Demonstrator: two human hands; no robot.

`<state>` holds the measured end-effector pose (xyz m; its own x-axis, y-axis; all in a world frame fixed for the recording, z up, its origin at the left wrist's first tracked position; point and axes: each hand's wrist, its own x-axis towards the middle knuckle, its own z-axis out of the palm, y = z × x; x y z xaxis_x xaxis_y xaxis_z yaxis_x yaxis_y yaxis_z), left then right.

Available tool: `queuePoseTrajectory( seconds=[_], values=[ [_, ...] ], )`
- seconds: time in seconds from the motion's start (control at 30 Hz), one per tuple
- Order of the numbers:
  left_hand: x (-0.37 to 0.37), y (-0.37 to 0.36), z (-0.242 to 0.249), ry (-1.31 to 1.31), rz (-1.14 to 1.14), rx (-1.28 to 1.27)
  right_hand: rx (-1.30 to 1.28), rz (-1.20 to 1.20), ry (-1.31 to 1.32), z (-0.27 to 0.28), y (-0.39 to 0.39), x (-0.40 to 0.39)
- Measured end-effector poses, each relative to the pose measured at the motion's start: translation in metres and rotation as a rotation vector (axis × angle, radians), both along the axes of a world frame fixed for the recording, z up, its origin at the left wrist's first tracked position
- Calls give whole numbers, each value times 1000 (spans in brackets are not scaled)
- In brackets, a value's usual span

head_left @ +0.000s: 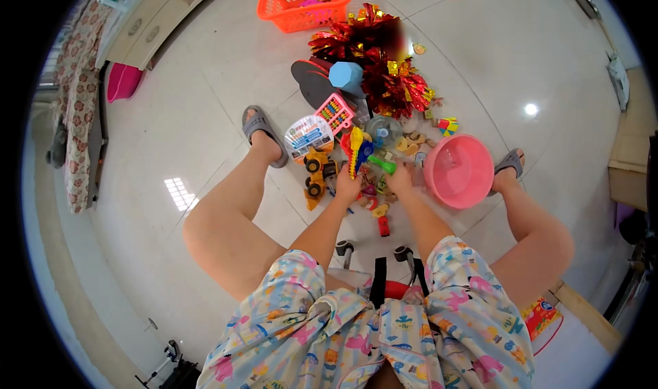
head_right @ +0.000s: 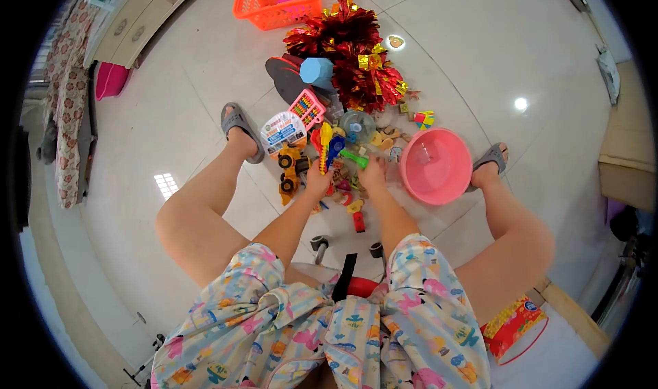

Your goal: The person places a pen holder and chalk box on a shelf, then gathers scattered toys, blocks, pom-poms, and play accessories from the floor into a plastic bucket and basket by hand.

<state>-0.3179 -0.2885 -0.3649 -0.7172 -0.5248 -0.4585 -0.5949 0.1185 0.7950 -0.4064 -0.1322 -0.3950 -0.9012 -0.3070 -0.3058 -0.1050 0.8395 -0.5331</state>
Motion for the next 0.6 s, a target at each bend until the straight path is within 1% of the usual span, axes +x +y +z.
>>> queuePoseTrajectory(
  seconds=[0.03, 0.07, 0.17, 0.27, 0.37, 0.47, 0.57, 0.6],
  values=[
    [4, -3, -6, -16, 13, -19, 169, 71, 72, 3, 0, 7],
    [6, -6, -12, -7, 15, -41, 81, 55, -57, 6, 1, 7],
    [3, -6, 1, -32, -48, -163, 197, 43, -147, -14, 0, 0],
    [-6, -2, 11, -9, -45, -76, 162, -42, -124, 8, -2, -4],
    [-21, 1, 24, 78, -93, -154, -5, -61, -169, 27, 4, -17],
    [-38, 0, 33, 107, -114, -53, -390, -122, -134, 29, 17, -27],
    [-48, -3, 19, 245, -257, -91, -599, -227, -332, 73, 17, -44],
    [-51, -5, 31, 168, -330, -14, -617, -243, -356, 85, 15, -52]
  ],
)
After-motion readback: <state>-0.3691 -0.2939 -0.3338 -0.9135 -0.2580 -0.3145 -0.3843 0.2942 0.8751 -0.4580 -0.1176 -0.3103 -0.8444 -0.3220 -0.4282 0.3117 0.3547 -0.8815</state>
